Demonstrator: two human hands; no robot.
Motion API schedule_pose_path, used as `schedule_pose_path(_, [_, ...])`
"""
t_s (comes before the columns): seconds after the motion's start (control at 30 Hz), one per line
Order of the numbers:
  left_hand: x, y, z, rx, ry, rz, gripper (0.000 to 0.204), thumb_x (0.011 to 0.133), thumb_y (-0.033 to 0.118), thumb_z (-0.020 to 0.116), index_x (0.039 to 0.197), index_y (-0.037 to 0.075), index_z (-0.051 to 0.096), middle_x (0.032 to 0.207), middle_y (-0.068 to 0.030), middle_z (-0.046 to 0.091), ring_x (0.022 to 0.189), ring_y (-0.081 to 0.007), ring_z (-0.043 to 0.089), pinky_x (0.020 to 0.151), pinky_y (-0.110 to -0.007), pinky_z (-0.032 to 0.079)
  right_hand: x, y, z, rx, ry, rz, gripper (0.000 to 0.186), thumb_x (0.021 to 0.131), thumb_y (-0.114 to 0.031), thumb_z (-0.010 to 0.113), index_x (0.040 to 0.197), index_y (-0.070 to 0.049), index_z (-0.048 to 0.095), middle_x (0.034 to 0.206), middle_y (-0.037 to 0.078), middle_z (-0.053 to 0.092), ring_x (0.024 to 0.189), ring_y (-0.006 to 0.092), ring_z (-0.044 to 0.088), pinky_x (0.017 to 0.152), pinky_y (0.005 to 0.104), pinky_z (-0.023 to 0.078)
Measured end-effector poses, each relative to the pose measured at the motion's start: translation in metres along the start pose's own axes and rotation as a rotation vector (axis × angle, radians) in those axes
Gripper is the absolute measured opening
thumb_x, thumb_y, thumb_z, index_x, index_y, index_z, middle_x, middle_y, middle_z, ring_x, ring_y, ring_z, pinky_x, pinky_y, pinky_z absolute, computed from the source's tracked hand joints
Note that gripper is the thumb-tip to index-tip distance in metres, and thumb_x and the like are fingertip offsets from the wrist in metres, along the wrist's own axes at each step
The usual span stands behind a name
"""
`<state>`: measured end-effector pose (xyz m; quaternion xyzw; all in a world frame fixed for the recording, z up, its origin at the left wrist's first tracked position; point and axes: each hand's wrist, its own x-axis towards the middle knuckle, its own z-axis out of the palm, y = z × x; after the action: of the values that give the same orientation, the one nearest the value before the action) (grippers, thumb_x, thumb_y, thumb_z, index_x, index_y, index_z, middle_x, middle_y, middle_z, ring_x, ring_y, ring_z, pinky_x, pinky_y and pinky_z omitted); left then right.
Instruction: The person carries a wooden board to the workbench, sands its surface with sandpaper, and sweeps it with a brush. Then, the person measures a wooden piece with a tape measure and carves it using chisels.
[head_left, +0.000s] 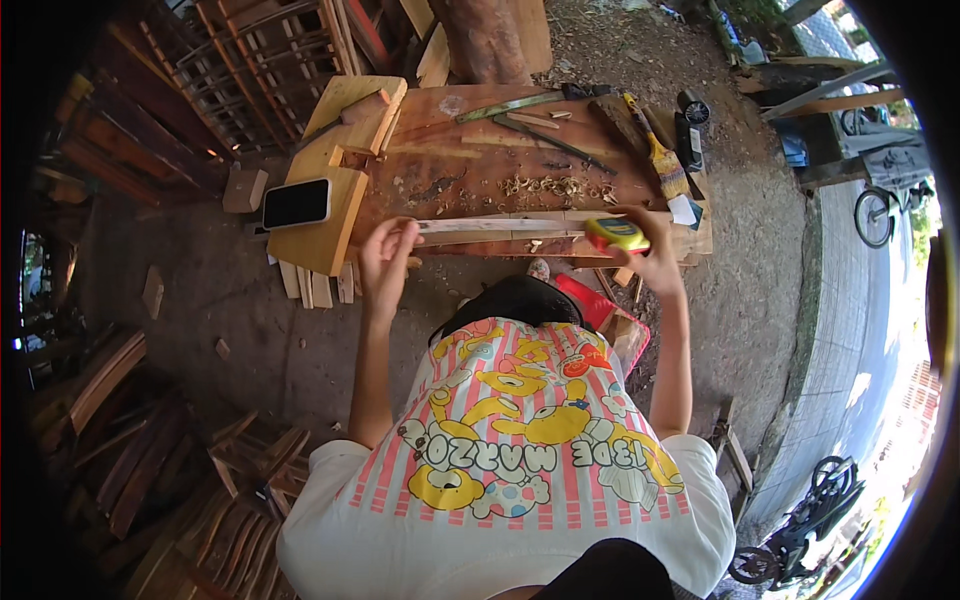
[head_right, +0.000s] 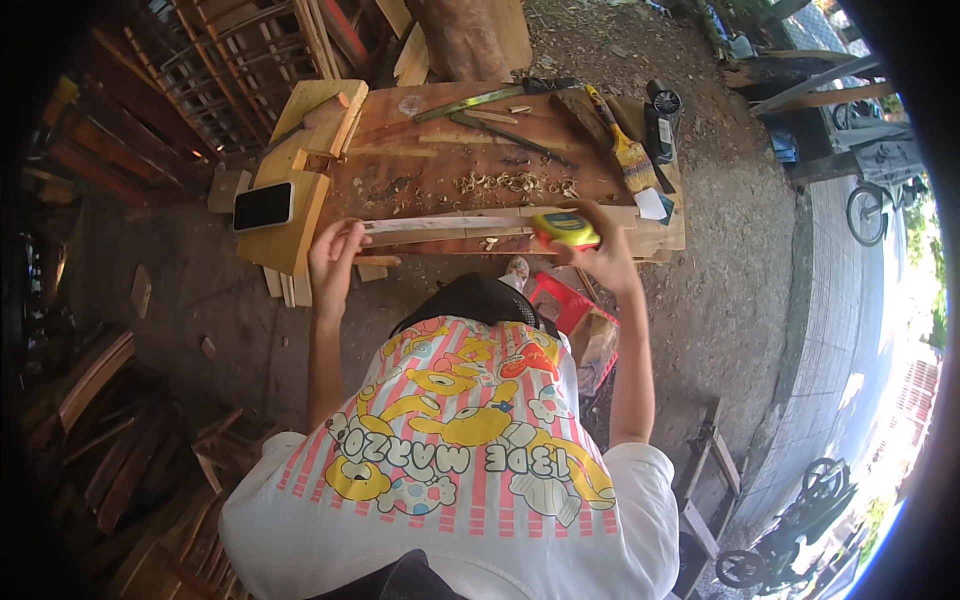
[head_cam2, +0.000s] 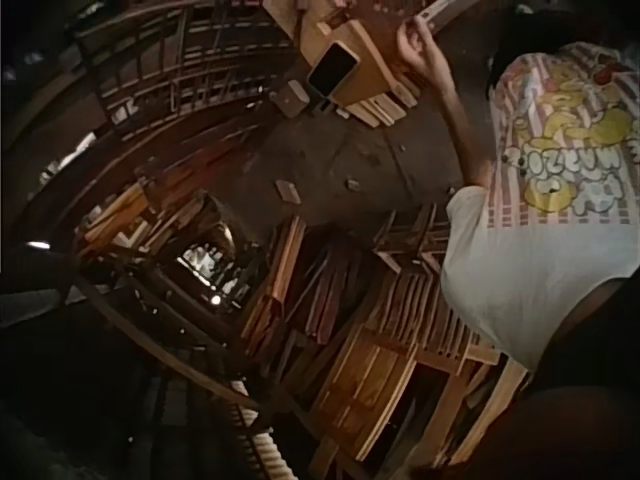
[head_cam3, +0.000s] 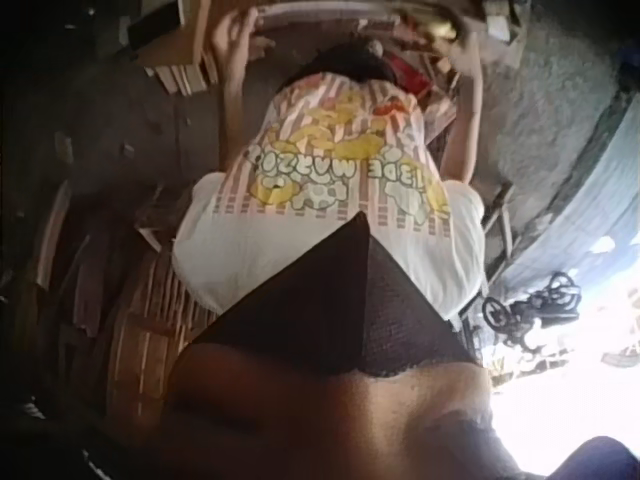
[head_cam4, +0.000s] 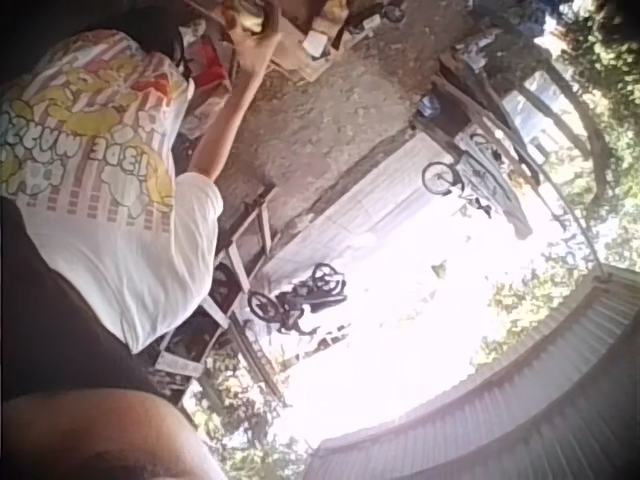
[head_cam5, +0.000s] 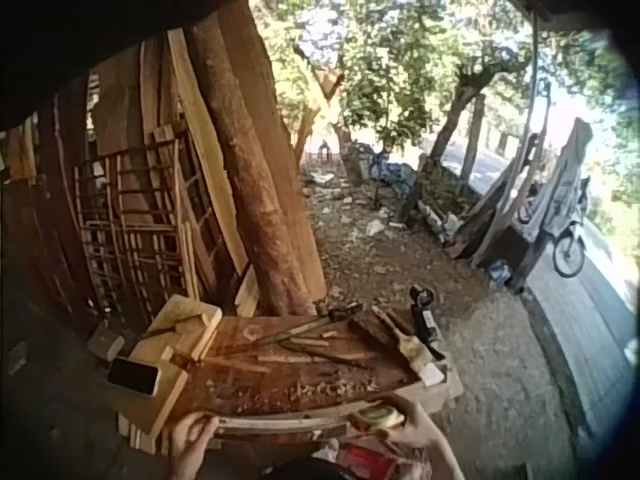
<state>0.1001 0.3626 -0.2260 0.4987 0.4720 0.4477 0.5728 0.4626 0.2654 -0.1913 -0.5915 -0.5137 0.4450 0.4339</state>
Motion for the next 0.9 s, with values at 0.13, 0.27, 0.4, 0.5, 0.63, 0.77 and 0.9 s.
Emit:
schedule_pose_path(0.13, [-0.008, 0.016, 0.039, 0.038, -0.237, -0.026, 0.019, 0.091, 0.011, 0.063, 0.105, -0.002, 0.062, 0.094, -0.0039, 0.065, 0.087, -0.0102, 0.062, 0.079, -0.022, 0.048, -0.008, -0.009, 0.043, 0.100, -0.046, 0.005, 0.069, 0.069, -0.026, 0.080, 0.124, 0.005, 0.053, 0.106, 0.012, 0.065, 0.099, 0.0152, 0.061, 0.088, 0.0286, 0.048])
schedule_pose_path(0.27, [-0.009, 0.008, 0.064, 0.047, -0.326, 0.029, 0.019, 0.091, 0.014, 0.064, 0.099, -0.003, 0.066, 0.091, -0.0044, 0.067, 0.085, -0.0094, 0.063, 0.078, -0.023, 0.049, -0.016, -0.009, 0.069, 0.207, -0.019, -0.043, 0.064, 0.069, -0.025, 0.081, 0.119, 0.006, 0.056, 0.103, 0.011, 0.066, 0.095, 0.0136, 0.062, 0.085, 0.0277, 0.050])
schedule_pose_path(0.4, [-0.006, 0.009, 0.066, 0.138, -0.352, 0.071, 0.023, 0.094, 0.015, 0.060, 0.109, -0.002, 0.064, 0.099, -0.0067, 0.067, 0.090, -0.0118, 0.064, 0.082, -0.024, 0.049, -0.027, -0.003, 0.070, 0.181, 0.140, -0.031, 0.065, 0.069, -0.024, 0.082, 0.120, 0.006, 0.055, 0.105, 0.012, 0.066, 0.095, 0.0145, 0.063, 0.086, 0.0277, 0.050])
schedule_pose_path(0.5, [-0.002, 0.001, 0.057, 0.344, -0.292, 0.192, 0.024, 0.093, 0.014, 0.060, 0.112, -0.002, 0.062, 0.102, -0.0083, 0.066, 0.091, -0.0131, 0.064, 0.082, -0.026, 0.049, -0.042, -0.002, 0.056, 0.359, 0.331, 0.059, 0.063, 0.071, -0.023, 0.083, 0.120, 0.006, 0.055, 0.106, 0.012, 0.066, 0.095, 0.0150, 0.063, 0.086, 0.0276, 0.050])
schedule_pose_path(0.63, [-0.001, -0.023, 0.046, 0.626, -0.282, 0.318, 0.025, 0.091, 0.016, 0.062, 0.110, 0.000, 0.060, 0.103, -0.0148, 0.063, 0.093, -0.0279, 0.063, 0.081, -0.035, 0.049, -0.057, 0.040, 0.008, 0.139, 0.789, 0.028, 0.055, 0.073, -0.015, 0.082, 0.118, 0.005, 0.057, 0.106, 0.010, 0.066, 0.094, 0.0148, 0.064, 0.085, 0.0269, 0.050])
schedule_pose_path(0.77, [-0.005, -0.026, 0.052, 0.783, -0.346, 0.407, 0.030, 0.089, 0.019, 0.064, 0.110, 0.000, 0.057, 0.108, -0.0169, 0.059, 0.099, -0.0351, 0.059, 0.086, -0.041, 0.046, -0.063, 0.069, -0.046, -0.106, 1.029, 0.050, 0.057, 0.071, -0.020, 0.084, 0.116, 0.002, 0.058, 0.106, 0.012, 0.065, 0.096, 0.0164, 0.063, 0.085, 0.0285, 0.050])
schedule_pose_path(0.9, [-0.004, -0.029, 0.064, 0.865, -0.440, 0.399, 0.034, 0.087, 0.020, 0.066, 0.113, 0.000, 0.056, 0.118, -0.0149, 0.056, 0.105, -0.0338, 0.057, 0.088, -0.039, 0.045, -0.049, 0.116, -0.084, -0.419, 1.194, 0.073, 0.066, 0.064, -0.032, 0.087, 0.117, -0.005, 0.058, 0.103, 0.013, 0.062, 0.100, 0.0240, 0.057, 0.087, 0.0361, 0.047])
